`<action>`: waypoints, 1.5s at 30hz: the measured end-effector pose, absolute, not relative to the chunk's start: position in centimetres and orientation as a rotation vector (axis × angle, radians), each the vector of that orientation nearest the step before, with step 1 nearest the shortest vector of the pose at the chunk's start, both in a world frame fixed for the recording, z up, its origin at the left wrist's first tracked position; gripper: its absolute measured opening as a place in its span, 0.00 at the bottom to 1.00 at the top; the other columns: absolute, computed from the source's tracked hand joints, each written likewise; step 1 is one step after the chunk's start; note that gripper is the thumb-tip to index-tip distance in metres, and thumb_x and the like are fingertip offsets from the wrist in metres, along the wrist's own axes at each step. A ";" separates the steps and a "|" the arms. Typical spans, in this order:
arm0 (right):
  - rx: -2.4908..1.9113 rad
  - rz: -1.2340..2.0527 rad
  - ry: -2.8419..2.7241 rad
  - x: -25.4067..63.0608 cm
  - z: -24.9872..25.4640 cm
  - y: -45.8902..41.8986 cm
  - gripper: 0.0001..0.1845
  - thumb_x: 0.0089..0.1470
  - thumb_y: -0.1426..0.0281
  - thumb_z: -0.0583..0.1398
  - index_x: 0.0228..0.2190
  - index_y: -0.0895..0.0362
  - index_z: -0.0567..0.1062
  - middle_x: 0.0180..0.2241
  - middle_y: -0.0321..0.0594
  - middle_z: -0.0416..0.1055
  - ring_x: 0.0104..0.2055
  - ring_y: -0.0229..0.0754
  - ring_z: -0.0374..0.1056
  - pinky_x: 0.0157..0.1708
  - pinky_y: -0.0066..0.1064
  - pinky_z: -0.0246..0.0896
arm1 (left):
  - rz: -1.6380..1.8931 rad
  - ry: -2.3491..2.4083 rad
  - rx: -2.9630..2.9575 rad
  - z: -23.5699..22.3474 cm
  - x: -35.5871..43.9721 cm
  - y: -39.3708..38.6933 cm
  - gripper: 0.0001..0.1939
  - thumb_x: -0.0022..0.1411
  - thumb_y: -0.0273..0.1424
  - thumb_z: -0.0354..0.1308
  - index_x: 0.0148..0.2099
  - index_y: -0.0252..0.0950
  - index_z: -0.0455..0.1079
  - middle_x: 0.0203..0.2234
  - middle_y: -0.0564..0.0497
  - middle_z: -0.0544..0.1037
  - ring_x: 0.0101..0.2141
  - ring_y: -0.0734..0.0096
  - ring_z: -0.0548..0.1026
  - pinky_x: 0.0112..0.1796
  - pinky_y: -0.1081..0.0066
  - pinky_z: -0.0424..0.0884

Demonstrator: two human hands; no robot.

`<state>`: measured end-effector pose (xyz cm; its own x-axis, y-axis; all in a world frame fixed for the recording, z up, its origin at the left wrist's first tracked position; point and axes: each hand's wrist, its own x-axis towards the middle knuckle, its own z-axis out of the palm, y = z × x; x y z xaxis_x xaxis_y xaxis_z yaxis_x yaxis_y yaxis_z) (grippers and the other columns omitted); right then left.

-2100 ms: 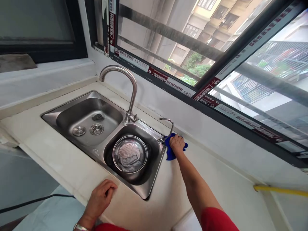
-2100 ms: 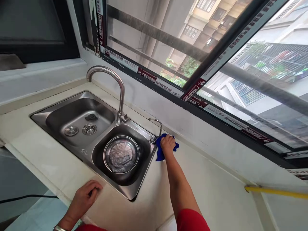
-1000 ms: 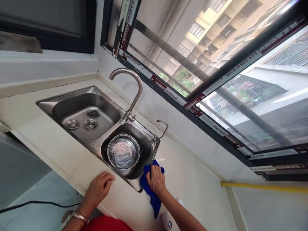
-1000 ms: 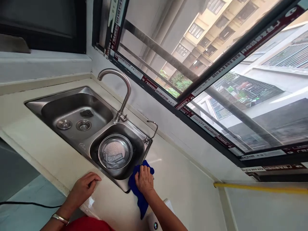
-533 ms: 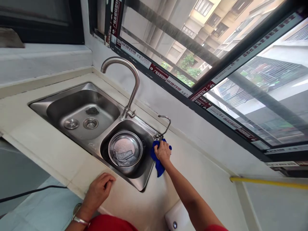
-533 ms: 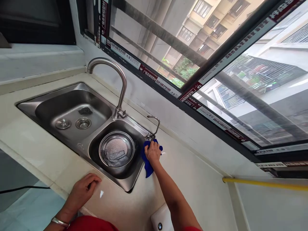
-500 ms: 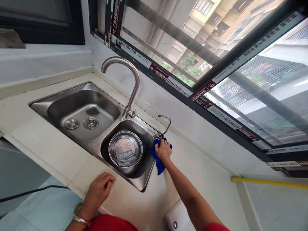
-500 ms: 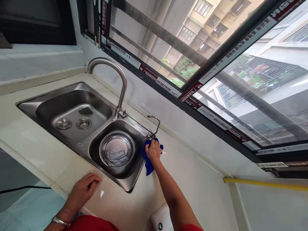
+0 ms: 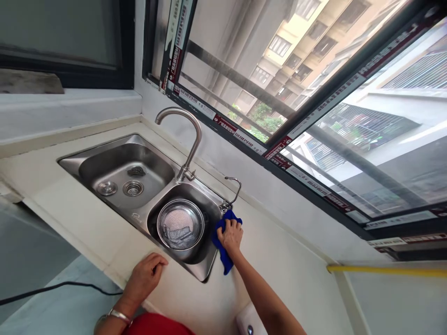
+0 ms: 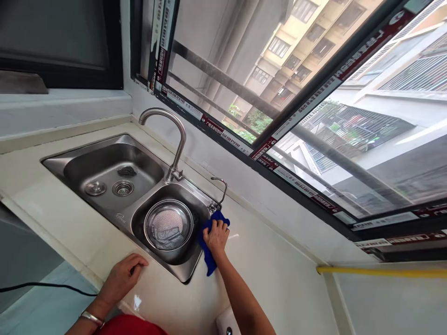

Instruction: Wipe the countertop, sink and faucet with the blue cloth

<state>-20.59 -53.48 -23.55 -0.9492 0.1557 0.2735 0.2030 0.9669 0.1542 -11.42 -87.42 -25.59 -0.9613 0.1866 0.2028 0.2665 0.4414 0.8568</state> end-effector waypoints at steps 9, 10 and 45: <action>0.253 -0.267 -2.916 -10.9 -23.8 -57.9 0.11 0.57 0.66 0.59 0.41 0.54 0.76 0.45 0.45 0.70 0.49 0.53 0.59 0.47 0.44 0.52 | -1.609 -2.569 -0.411 -25.8 -11.3 -87.4 0.14 0.61 0.24 0.48 0.33 0.39 0.75 0.31 0.52 0.80 0.35 0.70 0.79 0.40 0.71 0.74; 0.302 -0.285 -2.935 -10.5 -23.8 -58.3 0.10 0.57 0.66 0.59 0.40 0.54 0.76 0.45 0.46 0.71 0.49 0.53 0.59 0.48 0.44 0.51 | -1.607 -2.568 -0.413 -25.8 -11.3 -87.4 0.14 0.60 0.24 0.48 0.33 0.39 0.75 0.31 0.52 0.80 0.35 0.71 0.79 0.40 0.71 0.74; -0.142 -0.148 -2.839 -24.4 -24.0 -51.1 0.15 0.61 0.63 0.57 0.43 0.53 0.79 0.44 0.45 0.73 0.49 0.51 0.57 0.44 0.39 0.47 | -1.476 -2.581 -0.412 -25.6 -11.6 -87.4 0.14 0.61 0.25 0.49 0.34 0.41 0.76 0.30 0.55 0.80 0.34 0.75 0.79 0.39 0.77 0.74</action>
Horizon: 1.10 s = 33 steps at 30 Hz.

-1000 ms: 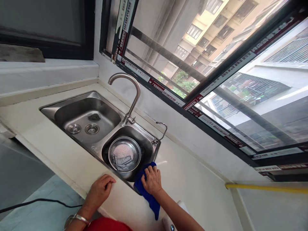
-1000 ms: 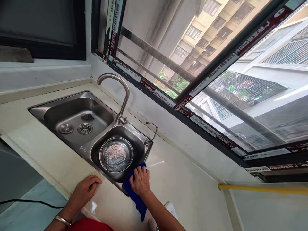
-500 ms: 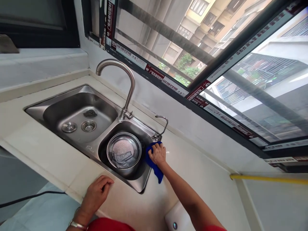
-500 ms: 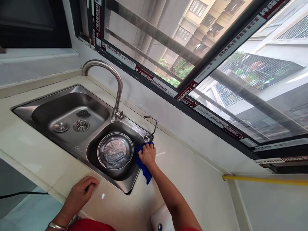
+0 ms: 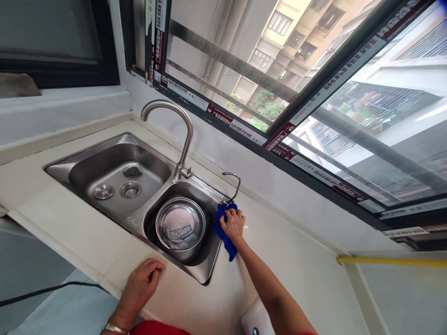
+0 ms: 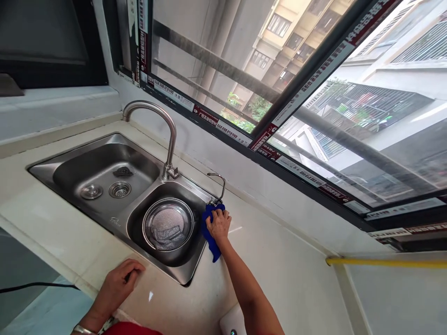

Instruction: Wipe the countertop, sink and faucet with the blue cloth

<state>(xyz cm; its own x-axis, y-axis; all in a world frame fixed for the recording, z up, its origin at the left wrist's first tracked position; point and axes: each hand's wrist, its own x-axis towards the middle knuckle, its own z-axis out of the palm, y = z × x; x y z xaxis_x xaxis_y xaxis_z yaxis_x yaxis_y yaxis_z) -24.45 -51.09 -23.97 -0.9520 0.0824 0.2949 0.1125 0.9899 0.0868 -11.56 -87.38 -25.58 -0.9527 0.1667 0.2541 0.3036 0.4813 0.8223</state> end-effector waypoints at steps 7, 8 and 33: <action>0.049 -0.054 -2.814 -20.8 -25.1 -51.1 0.13 0.62 0.64 0.57 0.43 0.53 0.79 0.44 0.42 0.73 0.50 0.49 0.58 0.46 0.38 0.48 | -1.513 -2.582 -0.412 -25.3 -11.4 -87.4 0.14 0.61 0.25 0.49 0.34 0.41 0.76 0.30 0.54 0.80 0.33 0.74 0.79 0.38 0.76 0.74; 0.046 -0.025 -2.798 -20.6 -25.2 -51.0 0.13 0.62 0.64 0.57 0.43 0.53 0.79 0.44 0.42 0.74 0.50 0.49 0.58 0.46 0.38 0.49 | -1.512 -2.586 -0.413 -25.2 -11.4 -87.5 0.14 0.61 0.25 0.49 0.34 0.41 0.76 0.30 0.54 0.80 0.33 0.74 0.79 0.38 0.76 0.74; -0.600 -0.305 -2.996 -25.4 -24.0 -48.6 0.38 0.64 0.52 0.48 0.69 0.57 0.56 0.66 0.54 0.55 0.62 0.61 0.50 0.56 0.52 0.49 | -1.430 -2.539 -0.461 -25.3 -11.7 -87.4 0.14 0.61 0.23 0.49 0.34 0.41 0.75 0.29 0.57 0.79 0.33 0.79 0.78 0.38 0.82 0.72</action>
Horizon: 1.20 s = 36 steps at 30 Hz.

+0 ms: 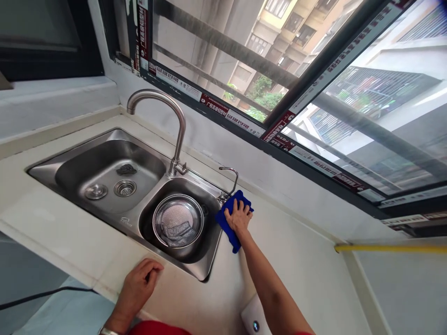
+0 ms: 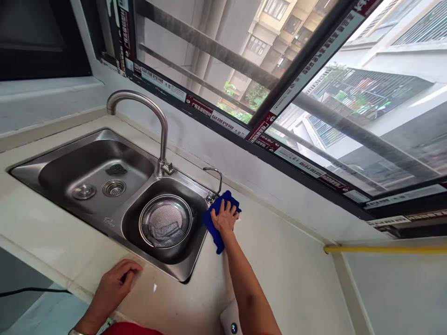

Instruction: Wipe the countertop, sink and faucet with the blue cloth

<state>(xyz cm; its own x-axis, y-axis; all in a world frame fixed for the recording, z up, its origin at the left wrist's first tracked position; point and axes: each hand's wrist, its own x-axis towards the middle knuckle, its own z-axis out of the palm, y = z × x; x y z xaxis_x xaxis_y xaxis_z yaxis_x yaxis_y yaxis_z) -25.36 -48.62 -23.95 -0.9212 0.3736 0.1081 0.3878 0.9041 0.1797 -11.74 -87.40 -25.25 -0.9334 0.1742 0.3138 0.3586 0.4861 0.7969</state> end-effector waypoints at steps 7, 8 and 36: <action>-0.469 -0.261 -2.990 -28.3 -23.5 -48.1 0.31 0.63 0.55 0.51 0.64 0.46 0.66 0.66 0.46 0.57 0.63 0.60 0.48 0.57 0.51 0.47 | -1.451 -2.563 -0.434 -25.0 -11.8 -87.3 0.14 0.61 0.24 0.49 0.33 0.41 0.75 0.29 0.57 0.79 0.32 0.79 0.78 0.37 0.81 0.73; -0.441 -0.269 -2.989 -28.2 -23.7 -48.0 0.28 0.63 0.55 0.51 0.62 0.45 0.69 0.66 0.45 0.57 0.64 0.60 0.47 0.57 0.51 0.46 | -1.455 -2.566 -0.428 -25.0 -11.8 -87.3 0.14 0.61 0.24 0.49 0.33 0.42 0.75 0.29 0.57 0.79 0.32 0.79 0.78 0.37 0.81 0.73; -0.076 -0.407 -3.023 -19.8 -22.8 -54.8 0.17 0.60 0.64 0.54 0.41 0.59 0.78 0.52 0.55 0.69 0.54 0.58 0.59 0.48 0.46 0.52 | -1.604 -2.526 -0.466 -25.6 -10.6 -88.0 0.15 0.62 0.25 0.47 0.34 0.40 0.76 0.30 0.50 0.81 0.33 0.71 0.79 0.36 0.73 0.75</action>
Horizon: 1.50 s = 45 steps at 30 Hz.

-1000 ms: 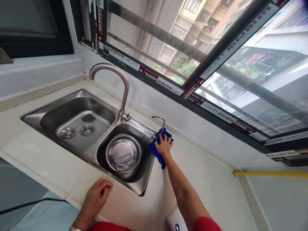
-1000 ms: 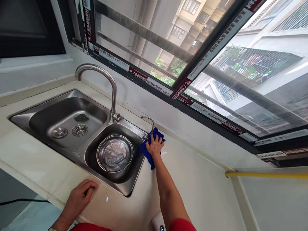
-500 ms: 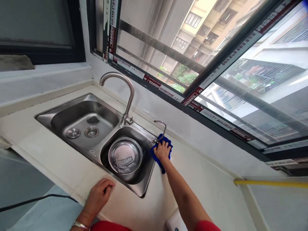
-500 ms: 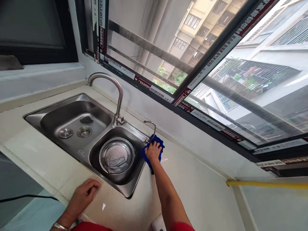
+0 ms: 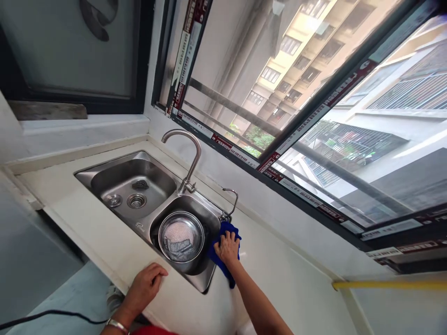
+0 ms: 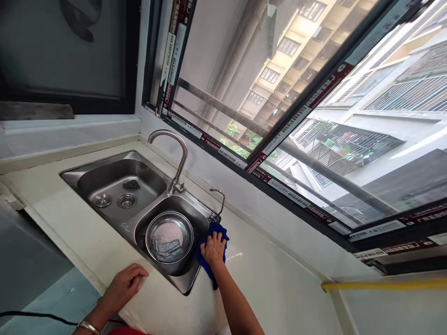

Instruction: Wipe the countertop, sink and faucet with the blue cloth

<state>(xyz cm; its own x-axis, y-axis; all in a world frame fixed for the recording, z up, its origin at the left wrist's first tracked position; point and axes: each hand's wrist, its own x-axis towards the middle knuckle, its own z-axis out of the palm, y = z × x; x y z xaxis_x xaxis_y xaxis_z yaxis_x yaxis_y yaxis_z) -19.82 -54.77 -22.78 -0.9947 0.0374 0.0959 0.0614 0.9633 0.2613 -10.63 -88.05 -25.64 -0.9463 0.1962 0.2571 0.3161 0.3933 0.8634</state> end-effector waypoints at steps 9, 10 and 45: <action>0.155 -0.334 -2.917 -11.5 -23.4 -58.5 0.08 0.57 0.68 0.56 0.35 0.55 0.74 0.42 0.48 0.73 0.49 0.56 0.62 0.47 0.45 0.54 | -1.597 -2.519 -0.533 -25.2 -10.0 -88.4 0.17 0.59 0.21 0.47 0.36 0.39 0.77 0.33 0.50 0.81 0.34 0.70 0.79 0.37 0.73 0.76; 0.181 -0.329 -2.912 -10.5 -23.5 -59.0 0.07 0.57 0.68 0.56 0.34 0.55 0.74 0.41 0.47 0.73 0.49 0.56 0.63 0.47 0.45 0.54 | -1.597 -2.516 -0.534 -25.2 -10.0 -88.4 0.18 0.59 0.21 0.47 0.36 0.39 0.77 0.32 0.51 0.81 0.35 0.71 0.79 0.38 0.73 0.76; 0.275 -0.245 -2.882 -8.8 -24.2 -61.6 0.11 0.62 0.68 0.55 0.27 0.52 0.71 0.32 0.41 0.73 0.41 0.50 0.65 0.41 0.40 0.52 | -1.484 -2.393 -0.481 -25.2 -8.7 -88.4 0.18 0.58 0.18 0.47 0.35 0.39 0.77 0.32 0.52 0.81 0.34 0.75 0.79 0.38 0.77 0.75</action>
<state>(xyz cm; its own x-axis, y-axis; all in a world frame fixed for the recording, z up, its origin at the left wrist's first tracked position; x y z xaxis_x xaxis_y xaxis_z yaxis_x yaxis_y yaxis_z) -8.76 -61.63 -24.18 -0.9546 -0.2049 0.2163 -0.1655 0.9683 0.1868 -8.69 -88.40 -25.25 -0.9040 0.1304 0.4071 0.4226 0.4152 0.8056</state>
